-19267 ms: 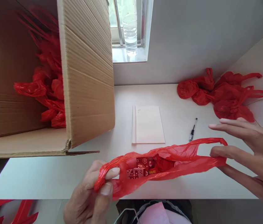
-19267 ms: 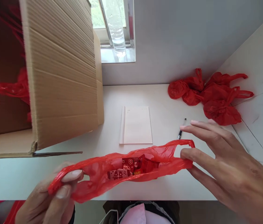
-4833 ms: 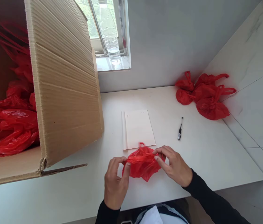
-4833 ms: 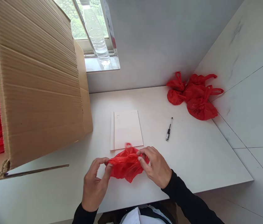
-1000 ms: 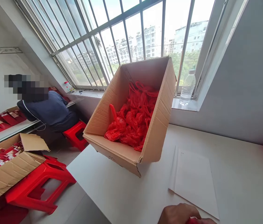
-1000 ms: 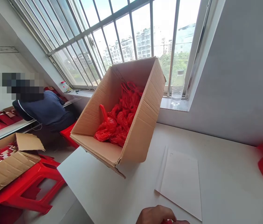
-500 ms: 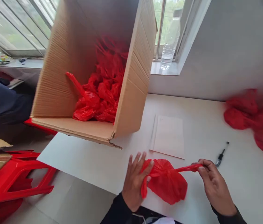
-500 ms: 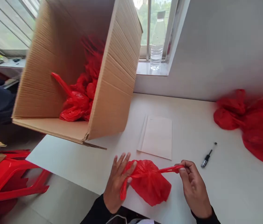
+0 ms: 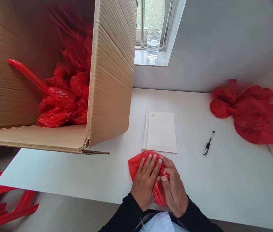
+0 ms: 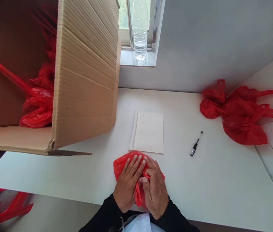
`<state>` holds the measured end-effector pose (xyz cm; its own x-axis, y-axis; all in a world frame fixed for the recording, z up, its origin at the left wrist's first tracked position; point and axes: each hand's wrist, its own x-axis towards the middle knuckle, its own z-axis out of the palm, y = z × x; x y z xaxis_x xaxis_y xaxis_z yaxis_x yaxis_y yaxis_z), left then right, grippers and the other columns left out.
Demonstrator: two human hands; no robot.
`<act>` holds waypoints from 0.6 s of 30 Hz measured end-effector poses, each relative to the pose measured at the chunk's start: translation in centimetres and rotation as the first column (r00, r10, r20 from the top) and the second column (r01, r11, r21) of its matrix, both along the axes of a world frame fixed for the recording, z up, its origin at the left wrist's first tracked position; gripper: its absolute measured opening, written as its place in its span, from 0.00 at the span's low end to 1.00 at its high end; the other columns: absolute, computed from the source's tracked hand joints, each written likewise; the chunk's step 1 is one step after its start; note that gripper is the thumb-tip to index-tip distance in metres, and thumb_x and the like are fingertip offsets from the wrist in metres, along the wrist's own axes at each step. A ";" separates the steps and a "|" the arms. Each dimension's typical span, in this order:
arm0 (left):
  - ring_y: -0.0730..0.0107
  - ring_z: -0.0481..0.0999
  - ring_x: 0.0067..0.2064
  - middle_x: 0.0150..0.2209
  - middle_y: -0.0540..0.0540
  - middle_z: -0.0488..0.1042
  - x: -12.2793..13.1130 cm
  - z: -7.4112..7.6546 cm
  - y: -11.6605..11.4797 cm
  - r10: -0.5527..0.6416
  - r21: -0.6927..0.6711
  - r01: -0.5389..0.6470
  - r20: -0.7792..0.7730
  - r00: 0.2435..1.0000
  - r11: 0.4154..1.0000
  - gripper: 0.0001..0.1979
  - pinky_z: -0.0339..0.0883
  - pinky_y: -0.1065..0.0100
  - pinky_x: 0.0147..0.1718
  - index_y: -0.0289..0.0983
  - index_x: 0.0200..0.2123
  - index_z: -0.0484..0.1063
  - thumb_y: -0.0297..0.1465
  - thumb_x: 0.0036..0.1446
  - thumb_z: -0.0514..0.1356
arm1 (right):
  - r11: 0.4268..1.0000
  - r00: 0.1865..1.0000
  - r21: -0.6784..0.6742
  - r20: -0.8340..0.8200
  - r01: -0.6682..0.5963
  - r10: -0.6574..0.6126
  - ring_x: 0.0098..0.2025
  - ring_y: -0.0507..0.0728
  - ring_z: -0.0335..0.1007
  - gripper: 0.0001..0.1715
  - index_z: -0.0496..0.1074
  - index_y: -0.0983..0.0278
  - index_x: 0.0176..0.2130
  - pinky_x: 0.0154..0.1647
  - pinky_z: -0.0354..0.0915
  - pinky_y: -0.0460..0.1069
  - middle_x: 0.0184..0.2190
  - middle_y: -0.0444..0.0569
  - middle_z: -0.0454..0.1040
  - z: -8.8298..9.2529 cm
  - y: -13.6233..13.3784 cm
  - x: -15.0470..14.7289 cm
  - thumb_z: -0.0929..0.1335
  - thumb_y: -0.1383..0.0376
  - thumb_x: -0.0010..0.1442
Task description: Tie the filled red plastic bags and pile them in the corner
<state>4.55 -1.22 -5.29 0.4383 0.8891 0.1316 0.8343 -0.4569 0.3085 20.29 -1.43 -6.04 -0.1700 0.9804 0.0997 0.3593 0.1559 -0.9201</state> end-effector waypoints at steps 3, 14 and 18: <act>0.58 0.49 0.72 0.71 0.44 0.50 0.3 -1.3 -0.6 0.026 -0.018 -0.027 -0.041 0.999 0.999 0.32 0.50 0.53 0.68 0.36 0.71 0.45 0.32 0.67 0.51 | 0.992 0.985 0.126 0.173 -0.031 0.009 0.72 0.65 0.43 0.11 0.64 0.57 0.49 0.68 0.48 0.72 0.69 0.49 0.56 -2.0 -0.9 -0.5 0.60 0.66 0.68; 0.60 0.49 0.72 0.71 0.45 0.51 0.4 -1.3 -0.6 0.033 -0.044 -0.033 -0.018 0.999 0.998 0.31 0.51 0.55 0.68 0.36 0.70 0.47 0.30 0.67 0.51 | 0.999 0.991 -0.015 0.127 -0.050 0.052 0.71 0.64 0.46 0.11 0.68 0.56 0.47 0.70 0.47 0.71 0.69 0.46 0.56 -2.4 -0.2 -0.2 0.61 0.61 0.68; 0.61 0.49 0.72 0.71 0.42 0.53 -0.2 0.7 -0.6 0.138 0.020 -0.140 0.090 0.986 0.990 0.29 0.52 0.53 0.67 0.35 0.70 0.49 0.26 0.68 0.49 | 0.943 0.920 -0.331 -0.365 0.015 -0.143 0.65 0.64 0.59 0.14 0.68 0.56 0.45 0.65 0.57 0.68 0.62 0.51 0.66 0.7 1.0 1.7 0.58 0.54 0.69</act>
